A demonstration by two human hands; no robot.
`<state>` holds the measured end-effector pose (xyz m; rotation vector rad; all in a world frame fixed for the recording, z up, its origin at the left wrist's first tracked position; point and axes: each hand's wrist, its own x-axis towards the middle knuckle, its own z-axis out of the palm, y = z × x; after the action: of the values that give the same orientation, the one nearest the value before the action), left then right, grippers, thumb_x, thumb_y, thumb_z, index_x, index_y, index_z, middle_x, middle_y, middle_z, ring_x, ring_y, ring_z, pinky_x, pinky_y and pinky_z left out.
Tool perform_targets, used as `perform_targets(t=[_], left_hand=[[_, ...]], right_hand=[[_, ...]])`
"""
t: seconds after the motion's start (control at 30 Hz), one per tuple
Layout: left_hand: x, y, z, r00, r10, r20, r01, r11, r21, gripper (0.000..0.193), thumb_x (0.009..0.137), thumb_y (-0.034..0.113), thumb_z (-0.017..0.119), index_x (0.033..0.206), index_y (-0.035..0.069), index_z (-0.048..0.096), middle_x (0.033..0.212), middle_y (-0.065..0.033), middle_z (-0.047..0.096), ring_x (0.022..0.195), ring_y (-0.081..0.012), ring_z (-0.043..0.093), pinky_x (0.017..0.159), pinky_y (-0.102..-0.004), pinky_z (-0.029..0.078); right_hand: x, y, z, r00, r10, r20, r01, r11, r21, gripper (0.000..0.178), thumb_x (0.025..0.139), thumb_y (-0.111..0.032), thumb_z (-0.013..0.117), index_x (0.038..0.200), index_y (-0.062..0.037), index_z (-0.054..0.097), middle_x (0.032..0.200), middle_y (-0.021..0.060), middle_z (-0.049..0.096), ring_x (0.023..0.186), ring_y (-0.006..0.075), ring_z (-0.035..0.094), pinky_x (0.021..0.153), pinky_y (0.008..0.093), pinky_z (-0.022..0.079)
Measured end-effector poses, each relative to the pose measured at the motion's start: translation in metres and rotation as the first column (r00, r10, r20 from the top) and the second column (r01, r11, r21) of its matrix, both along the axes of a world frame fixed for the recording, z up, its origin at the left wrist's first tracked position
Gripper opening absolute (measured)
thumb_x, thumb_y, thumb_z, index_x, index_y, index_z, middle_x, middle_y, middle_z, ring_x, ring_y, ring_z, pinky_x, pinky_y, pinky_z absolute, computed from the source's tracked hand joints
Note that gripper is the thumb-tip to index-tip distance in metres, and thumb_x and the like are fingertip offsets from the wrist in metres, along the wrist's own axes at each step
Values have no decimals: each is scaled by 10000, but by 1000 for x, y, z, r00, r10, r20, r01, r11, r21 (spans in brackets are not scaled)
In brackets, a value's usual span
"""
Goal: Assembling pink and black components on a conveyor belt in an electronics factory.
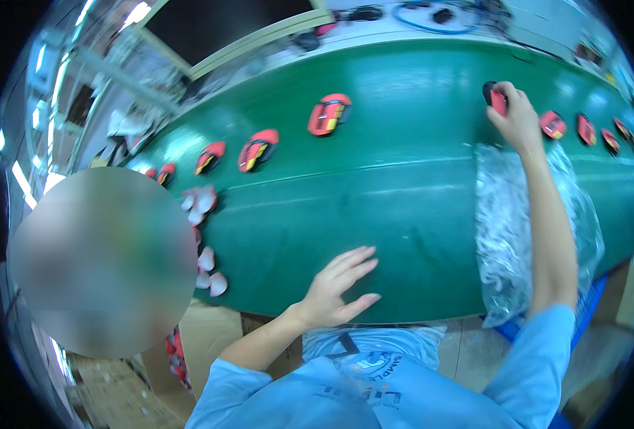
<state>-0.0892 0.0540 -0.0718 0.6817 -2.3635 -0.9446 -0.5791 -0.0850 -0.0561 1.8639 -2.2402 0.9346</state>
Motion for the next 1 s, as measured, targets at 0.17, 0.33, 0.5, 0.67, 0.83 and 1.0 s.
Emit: perform_targets(t=[0.17,0.33,0.5,0.67,0.83,1.0], left_hand=[[-41,-13,8,870,349,-347,112,545,831,682,1064,271,706,1607,13,385,1560,-178,528,1381,-262,566,1161,-420,463],[-21,-46,10,944,264,-196,-63,730,680,494,1072,253,678,1459,13,485,1365,-107,645,1201,-182,633,1059,-377,520],[-4,-90,44,902,43,430,-238,881,410,528,962,265,680,1378,-54,616,1296,-267,714,1196,-363,721,1024,-419,547],[-4,-74,41,852,212,479,-245,969,8,660,932,349,771,1413,-65,589,1278,-236,676,1130,-411,668,1025,-475,531],[1,-60,26,939,196,281,-118,955,-272,928,763,528,915,1404,-61,593,1374,-244,590,1230,-430,558,1068,-512,476],[8,-54,12,958,178,225,-148,978,-144,918,773,389,940,1466,-49,526,1402,-220,627,1252,-410,587,1078,-486,498]], right_hand=[[193,138,63,877,474,76,-474,880,-27,489,708,-114,854,1182,-97,733,1404,254,653,1229,435,664,1018,507,559],[227,181,59,766,627,142,-635,773,13,493,842,-246,883,1266,-48,726,1354,196,710,1065,351,731,906,421,610],[93,209,56,998,19,-57,-15,998,68,144,925,-188,771,1018,-83,803,948,121,781,916,329,725,841,435,581],[40,224,15,987,16,-162,26,967,253,149,902,-167,764,1029,-94,796,957,98,790,949,331,710,913,446,560],[29,228,22,989,-69,-131,87,987,133,148,919,-144,763,1047,-75,790,993,135,790,985,330,719,907,438,550],[11,232,45,987,-159,28,155,983,94,142,996,-125,726,1082,-19,764,1007,142,795,834,278,735,790,348,563]])
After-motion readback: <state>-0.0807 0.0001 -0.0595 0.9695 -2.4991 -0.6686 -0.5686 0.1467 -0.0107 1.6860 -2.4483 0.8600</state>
